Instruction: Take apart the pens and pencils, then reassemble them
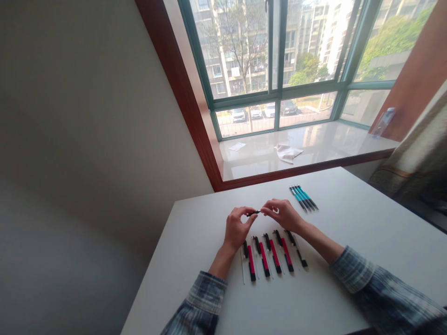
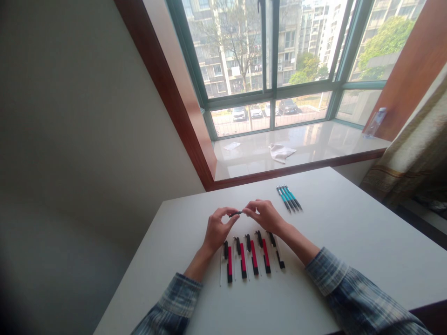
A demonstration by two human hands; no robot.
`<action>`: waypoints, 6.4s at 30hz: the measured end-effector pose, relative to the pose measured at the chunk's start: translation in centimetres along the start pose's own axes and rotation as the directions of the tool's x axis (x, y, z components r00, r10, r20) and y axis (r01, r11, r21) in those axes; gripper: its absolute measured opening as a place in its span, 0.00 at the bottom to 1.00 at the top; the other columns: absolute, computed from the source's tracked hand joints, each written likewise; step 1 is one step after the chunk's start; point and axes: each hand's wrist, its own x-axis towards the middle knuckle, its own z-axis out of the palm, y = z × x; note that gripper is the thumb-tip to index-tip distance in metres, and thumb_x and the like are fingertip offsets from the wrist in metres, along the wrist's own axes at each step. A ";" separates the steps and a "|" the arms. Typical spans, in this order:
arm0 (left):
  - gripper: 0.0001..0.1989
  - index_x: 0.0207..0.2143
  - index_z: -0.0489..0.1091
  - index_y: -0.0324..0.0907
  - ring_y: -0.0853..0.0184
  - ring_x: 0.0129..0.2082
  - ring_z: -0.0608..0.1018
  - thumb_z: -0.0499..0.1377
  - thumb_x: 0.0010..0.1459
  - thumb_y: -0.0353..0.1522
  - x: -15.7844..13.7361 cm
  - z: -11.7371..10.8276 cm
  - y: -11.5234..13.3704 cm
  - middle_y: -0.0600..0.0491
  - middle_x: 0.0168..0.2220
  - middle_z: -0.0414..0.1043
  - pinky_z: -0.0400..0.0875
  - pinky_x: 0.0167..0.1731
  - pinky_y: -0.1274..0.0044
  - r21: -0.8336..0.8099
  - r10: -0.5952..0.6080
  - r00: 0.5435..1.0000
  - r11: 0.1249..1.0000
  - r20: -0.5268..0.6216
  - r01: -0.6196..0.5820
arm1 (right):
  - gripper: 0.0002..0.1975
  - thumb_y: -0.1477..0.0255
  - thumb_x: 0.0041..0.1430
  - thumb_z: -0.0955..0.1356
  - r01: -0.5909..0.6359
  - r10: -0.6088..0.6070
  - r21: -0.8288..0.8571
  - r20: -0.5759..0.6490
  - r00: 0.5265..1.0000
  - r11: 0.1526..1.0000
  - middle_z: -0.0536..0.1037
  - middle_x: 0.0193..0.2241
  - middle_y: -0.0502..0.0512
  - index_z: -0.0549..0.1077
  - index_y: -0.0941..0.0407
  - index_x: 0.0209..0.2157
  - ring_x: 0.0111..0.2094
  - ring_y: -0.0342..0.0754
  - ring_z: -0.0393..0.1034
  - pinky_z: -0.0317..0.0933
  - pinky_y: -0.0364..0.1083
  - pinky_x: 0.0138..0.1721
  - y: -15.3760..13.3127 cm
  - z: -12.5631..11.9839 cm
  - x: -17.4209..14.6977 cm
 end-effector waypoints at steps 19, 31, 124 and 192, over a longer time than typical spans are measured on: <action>0.06 0.39 0.80 0.47 0.59 0.41 0.79 0.65 0.61 0.36 0.0 0.0 0.3 0.51 0.39 0.82 0.75 0.46 0.65 -0.003 0.003 1.000 1.000 0.017 -0.003 | 0.11 0.63 0.68 0.67 0.062 -0.061 -0.014 0.055 0.997 0.998 0.80 0.30 0.52 0.78 0.53 0.34 0.31 0.47 0.70 0.64 0.46 0.35 -0.4 -0.2 0.0; 0.06 0.39 0.81 0.48 0.58 0.41 0.80 0.66 0.60 0.37 0.0 -0.1 0.0 0.51 0.39 0.82 0.75 0.46 0.64 -0.003 0.006 1.000 1.000 0.008 -0.005 | 0.09 0.62 0.67 0.68 0.074 -0.074 0.010 0.052 0.996 0.997 0.81 0.33 0.52 0.77 0.53 0.37 0.31 0.46 0.70 0.65 0.45 0.34 -0.7 -0.5 0.0; 0.16 0.40 0.77 0.38 0.60 0.36 0.83 0.71 0.52 0.39 0.5 0.3 0.4 0.46 0.37 0.82 0.77 0.42 0.68 -0.539 -0.353 0.936 0.788 0.003 0.299 | 0.15 0.70 0.64 0.67 0.030 -0.038 0.097 0.075 0.996 0.995 0.76 0.48 0.57 0.75 0.50 0.52 0.36 0.47 0.75 0.75 0.50 0.39 -2.0 -0.3 -0.5; 0.15 0.40 0.80 0.40 0.57 0.45 0.81 0.70 0.53 0.40 0.1 0.9 -0.6 0.45 0.42 0.82 0.74 0.50 0.65 -0.592 -0.322 0.947 0.766 -0.019 0.249 | 0.15 0.57 0.65 0.68 -0.089 0.092 0.130 -0.017 0.996 0.988 0.84 0.37 0.56 0.79 0.53 0.41 0.38 0.53 0.79 0.73 0.51 0.41 3.6 -2.1 -0.3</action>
